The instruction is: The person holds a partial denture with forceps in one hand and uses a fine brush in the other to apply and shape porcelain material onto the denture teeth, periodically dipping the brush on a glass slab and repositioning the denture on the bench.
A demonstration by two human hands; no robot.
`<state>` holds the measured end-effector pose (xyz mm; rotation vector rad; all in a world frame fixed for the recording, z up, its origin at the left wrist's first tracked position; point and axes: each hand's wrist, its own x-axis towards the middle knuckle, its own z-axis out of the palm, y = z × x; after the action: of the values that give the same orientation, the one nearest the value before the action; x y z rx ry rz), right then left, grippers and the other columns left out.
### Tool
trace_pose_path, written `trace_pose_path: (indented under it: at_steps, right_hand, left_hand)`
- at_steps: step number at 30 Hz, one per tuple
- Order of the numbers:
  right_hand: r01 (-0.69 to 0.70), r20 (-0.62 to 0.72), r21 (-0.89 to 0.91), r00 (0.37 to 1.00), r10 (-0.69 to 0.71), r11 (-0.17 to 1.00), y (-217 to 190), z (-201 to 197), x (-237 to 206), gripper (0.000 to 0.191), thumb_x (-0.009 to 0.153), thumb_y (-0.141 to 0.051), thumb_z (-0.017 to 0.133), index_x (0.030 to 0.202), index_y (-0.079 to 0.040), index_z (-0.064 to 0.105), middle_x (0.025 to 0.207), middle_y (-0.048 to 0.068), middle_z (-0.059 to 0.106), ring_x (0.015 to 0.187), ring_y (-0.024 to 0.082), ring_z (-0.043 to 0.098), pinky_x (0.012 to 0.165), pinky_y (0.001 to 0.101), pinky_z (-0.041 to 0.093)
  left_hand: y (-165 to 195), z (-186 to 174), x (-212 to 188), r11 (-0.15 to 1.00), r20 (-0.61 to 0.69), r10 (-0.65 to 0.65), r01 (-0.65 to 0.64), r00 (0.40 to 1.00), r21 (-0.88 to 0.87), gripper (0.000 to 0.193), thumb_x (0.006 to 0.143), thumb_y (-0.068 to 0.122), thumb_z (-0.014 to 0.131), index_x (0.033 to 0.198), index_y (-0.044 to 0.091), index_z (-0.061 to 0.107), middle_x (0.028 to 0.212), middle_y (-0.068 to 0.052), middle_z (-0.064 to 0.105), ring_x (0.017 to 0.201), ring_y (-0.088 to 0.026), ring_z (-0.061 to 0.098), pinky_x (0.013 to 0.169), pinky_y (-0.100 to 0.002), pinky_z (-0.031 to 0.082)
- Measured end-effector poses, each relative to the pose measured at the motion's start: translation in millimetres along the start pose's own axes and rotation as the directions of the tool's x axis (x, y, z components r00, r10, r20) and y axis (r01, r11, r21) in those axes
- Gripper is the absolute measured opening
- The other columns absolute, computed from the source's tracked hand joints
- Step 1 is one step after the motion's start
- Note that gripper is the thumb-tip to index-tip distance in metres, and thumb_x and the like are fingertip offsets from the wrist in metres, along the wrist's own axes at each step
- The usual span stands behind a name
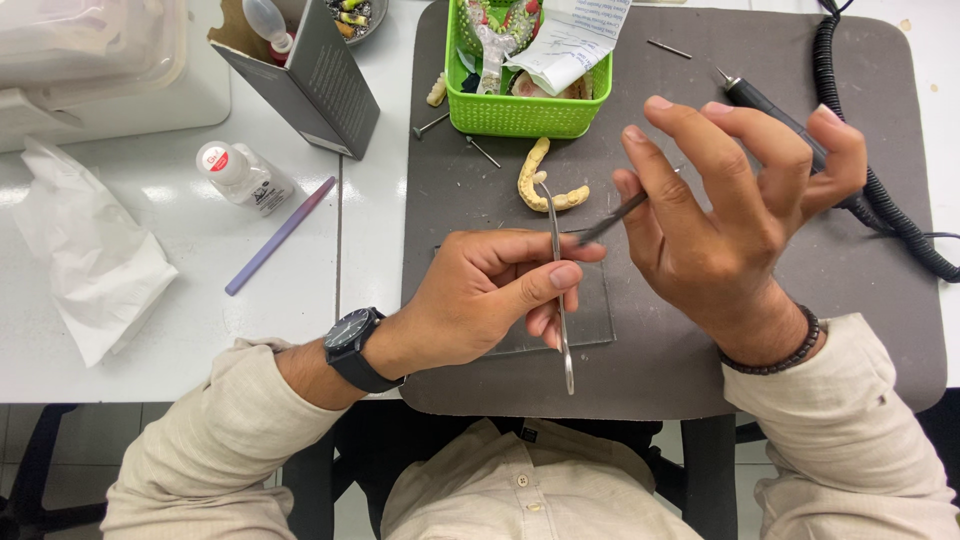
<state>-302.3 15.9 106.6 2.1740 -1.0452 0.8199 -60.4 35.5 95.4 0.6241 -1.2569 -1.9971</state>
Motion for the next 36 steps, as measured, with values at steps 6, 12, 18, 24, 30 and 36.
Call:
trace_pose_path:
  at_steps: [6,12,18,24,30,36]
  right_hand:
    - [0.001,0.022,-0.093,1.000,0.001,0.996,-2,4,-1,0.026,0.100,-0.013,0.069,0.119,-0.007,0.085,0.137,0.003,0.072,0.128,0.023,0.052,0.116,0.0525,0.017]
    - [-0.049,0.044,-0.043,0.998,0.051,0.998,-3,5,-3,0.028,0.099,-0.011,0.067,0.120,-0.005,0.084,0.139,0.005,0.072,0.129,0.025,0.053,0.118,0.0573,0.018]
    - [-0.048,0.057,-0.046,0.997,0.050,0.998,-3,1,-4,0.027,0.100,-0.012,0.070,0.121,-0.005,0.084,0.137,0.007,0.072,0.130,0.027,0.054,0.117,0.0579,0.017]
    - [-0.247,0.042,0.174,0.969,0.244,0.953,3,5,-12,0.028,0.093,-0.028,0.083,0.110,-0.007,0.085,0.086,0.015,0.061,0.084,0.027,0.052,0.086,0.0436,0.035]
    - [-0.321,0.139,0.911,0.831,0.539,0.260,18,4,-23,0.021,0.117,-0.017,0.069,0.122,0.003,0.066,0.102,0.015,0.067,0.086,0.020,0.071,0.078,0.0304,0.061]
    - [-0.344,0.278,0.937,0.836,0.472,0.057,19,-1,-19,0.025,0.110,-0.017,0.067,0.123,0.003,0.062,0.103,0.017,0.073,0.094,0.024,0.077,0.085,0.0380,0.068]
  left_hand:
    - [0,0,1,0.999,0.016,-0.012,0.013,1.000,-0.034,0.032,0.107,0.012,0.060,0.133,-0.006,0.064,0.089,-0.005,0.067,0.069,-0.006,0.062,0.068,-0.028,0.063]
    - [0,1,-1,1.000,0.027,-0.007,0.008,1.000,-0.029,0.033,0.108,0.012,0.060,0.134,-0.007,0.064,0.089,-0.005,0.066,0.069,-0.006,0.061,0.069,-0.028,0.063]
    - [-1,0,0,1.000,0.034,-0.011,0.011,0.999,-0.022,0.033,0.108,0.011,0.060,0.134,-0.008,0.063,0.089,-0.004,0.066,0.069,-0.006,0.060,0.069,-0.028,0.063]
    - [0,-1,0,0.999,0.038,-0.006,0.007,0.999,-0.041,0.034,0.108,0.012,0.058,0.136,-0.007,0.062,0.089,-0.005,0.066,0.068,-0.006,0.060,0.068,-0.028,0.063]
    - [0,-4,1,1.000,0.028,0.016,-0.016,0.999,-0.006,0.034,0.110,0.013,0.056,0.137,-0.006,0.062,0.090,-0.006,0.066,0.067,-0.006,0.061,0.065,-0.027,0.063]
    - [-2,-5,2,1.000,0.024,0.021,-0.021,0.999,-0.016,0.035,0.110,0.013,0.056,0.138,-0.006,0.062,0.090,-0.006,0.066,0.067,-0.006,0.061,0.065,-0.027,0.063]
